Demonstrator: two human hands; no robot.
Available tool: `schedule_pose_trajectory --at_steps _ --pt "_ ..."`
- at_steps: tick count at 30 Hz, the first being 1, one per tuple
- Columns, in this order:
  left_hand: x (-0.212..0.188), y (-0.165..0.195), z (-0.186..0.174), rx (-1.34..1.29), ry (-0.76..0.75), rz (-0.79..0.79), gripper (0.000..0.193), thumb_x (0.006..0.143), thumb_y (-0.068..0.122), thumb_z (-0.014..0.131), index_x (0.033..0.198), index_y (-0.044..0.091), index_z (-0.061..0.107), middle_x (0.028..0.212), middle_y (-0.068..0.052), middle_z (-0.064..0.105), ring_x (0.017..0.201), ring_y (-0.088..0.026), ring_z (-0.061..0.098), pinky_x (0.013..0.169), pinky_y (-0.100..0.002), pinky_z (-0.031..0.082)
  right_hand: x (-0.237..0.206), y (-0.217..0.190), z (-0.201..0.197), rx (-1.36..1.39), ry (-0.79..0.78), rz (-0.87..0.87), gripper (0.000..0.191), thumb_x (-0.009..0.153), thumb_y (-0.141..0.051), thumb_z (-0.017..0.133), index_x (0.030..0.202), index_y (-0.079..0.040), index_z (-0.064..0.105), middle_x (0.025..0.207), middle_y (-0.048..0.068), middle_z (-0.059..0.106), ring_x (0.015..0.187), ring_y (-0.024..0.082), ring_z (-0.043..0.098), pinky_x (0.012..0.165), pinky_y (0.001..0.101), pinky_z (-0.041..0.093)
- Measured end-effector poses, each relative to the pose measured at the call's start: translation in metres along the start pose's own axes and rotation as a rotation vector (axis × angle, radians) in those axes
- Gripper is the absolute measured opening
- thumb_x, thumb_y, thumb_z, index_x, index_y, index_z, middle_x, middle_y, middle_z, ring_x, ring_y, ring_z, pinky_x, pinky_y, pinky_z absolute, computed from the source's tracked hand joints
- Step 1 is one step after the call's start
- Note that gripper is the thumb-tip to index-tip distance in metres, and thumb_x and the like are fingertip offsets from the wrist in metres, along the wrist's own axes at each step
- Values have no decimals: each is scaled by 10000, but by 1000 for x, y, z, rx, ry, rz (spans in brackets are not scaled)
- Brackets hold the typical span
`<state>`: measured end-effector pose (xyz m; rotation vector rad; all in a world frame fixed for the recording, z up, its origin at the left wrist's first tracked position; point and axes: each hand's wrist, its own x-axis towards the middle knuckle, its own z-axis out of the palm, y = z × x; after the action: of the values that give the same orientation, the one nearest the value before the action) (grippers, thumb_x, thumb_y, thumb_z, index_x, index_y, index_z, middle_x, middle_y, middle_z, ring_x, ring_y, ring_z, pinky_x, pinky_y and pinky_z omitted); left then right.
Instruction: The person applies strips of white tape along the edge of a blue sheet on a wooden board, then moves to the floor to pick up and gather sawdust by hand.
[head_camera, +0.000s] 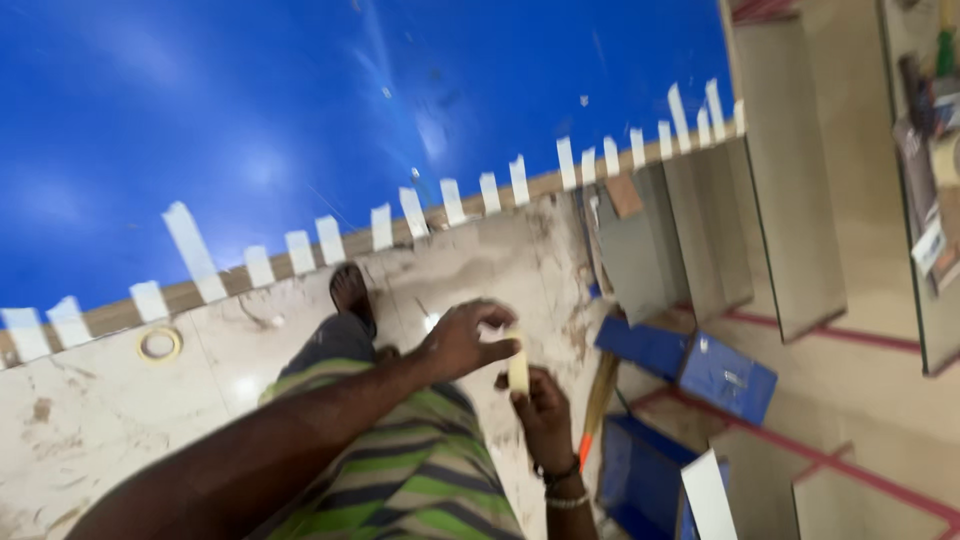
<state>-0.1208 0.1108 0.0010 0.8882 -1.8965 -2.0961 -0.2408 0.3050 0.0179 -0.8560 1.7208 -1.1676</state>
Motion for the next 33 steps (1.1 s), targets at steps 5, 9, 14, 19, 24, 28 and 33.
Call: schedule_pose_trajectory --at_steps 5,9,14,19,24,28,33 --pt "29 23 -2 185 10 275 651 746 317 839 1301 49 629 1294 -155 629 1231 -316 594 1034 -432 486 26 10 -29 52 101 120 243 1022 -71 636 1253 3 624 970 30 694 701 13 500 598 185 397" --pt "40 36 -7 222 77 294 467 786 269 832 1184 66 693 1273 -113 664 1184 -314 631 981 -429 507 56 4 -41 -144 95 153 229 1030 -55 681 1253 -2 684 799 40 562 643 26 416 556 191 338" --pt "31 35 0 83 349 124 210 852 251 791 979 98 726 1093 -41 710 1035 -233 694 886 -387 554 99 -19 -57 -85 -300 33 229 970 -25 634 1199 -10 633 1085 55 732 972 105 648 826 251 509" --pt "15 25 21 52 580 3 137 887 254 757 931 125 745 1036 -42 699 981 -208 696 860 -372 567 135 -34 -74 -424 -638 -124 182 968 -52 660 1143 -27 702 1099 66 750 1022 160 713 901 315 558" --pt "-5 21 28 122 794 -58 193 838 302 791 936 138 755 1017 -53 706 1004 -236 685 874 -408 541 150 -39 -57 -299 -768 -123 250 978 -101 628 1214 -22 655 1083 77 766 1022 145 702 909 315 550" --pt "-19 22 7 201 853 -90 191 885 308 742 900 118 755 1029 -72 698 1040 -259 674 905 -426 532 152 -39 -29 -203 -790 -80 405 996 -119 606 1380 -29 517 1105 83 782 1036 142 691 892 313 531" --pt "-17 29 -20 315 823 -89 226 944 286 650 994 72 700 1116 -93 660 1063 -285 663 901 -443 529 156 -33 -6 62 -748 -103 802 954 -114 596 1598 -78 119 1004 83 730 966 151 650 907 321 518"
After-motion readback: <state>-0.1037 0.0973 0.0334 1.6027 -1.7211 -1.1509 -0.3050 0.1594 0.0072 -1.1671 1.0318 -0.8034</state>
